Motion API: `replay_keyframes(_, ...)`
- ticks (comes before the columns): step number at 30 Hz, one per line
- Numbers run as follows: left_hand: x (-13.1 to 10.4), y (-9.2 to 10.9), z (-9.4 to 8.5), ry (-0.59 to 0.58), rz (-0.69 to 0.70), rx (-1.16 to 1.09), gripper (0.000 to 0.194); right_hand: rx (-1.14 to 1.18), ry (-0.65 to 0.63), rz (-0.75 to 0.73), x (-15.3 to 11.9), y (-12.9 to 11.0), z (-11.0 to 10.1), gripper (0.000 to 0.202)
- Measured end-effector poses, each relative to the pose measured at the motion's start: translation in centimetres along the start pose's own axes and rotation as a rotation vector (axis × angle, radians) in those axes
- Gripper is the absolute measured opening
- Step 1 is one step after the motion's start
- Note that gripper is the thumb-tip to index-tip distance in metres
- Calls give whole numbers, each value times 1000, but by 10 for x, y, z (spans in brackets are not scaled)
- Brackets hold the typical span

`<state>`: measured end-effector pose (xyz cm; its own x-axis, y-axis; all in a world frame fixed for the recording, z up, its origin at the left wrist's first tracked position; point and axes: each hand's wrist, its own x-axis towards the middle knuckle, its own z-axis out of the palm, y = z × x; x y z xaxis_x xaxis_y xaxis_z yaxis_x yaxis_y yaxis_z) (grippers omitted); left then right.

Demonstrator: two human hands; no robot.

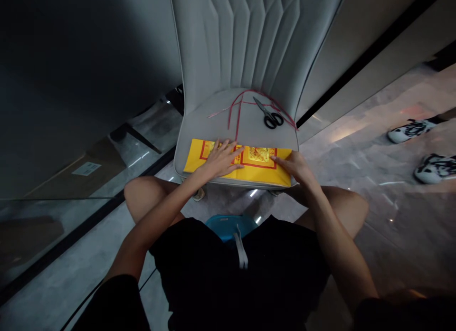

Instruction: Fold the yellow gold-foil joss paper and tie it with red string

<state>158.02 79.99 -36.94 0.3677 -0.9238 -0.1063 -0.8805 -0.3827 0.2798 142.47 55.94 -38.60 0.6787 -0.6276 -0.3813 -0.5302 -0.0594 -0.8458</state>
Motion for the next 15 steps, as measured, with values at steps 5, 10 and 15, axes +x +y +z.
replay_keyframes(5,3,12,-4,-115,-51,159,66,75,-27,106,-16,-2,-8,42)
replay_keyframes(10,-2,13,-3,-128,-50,219,67,15,-50,144,-30,3,-10,52)
replay_keyframes(15,1,8,4,-99,-14,216,68,-93,-52,178,-38,4,-9,64)
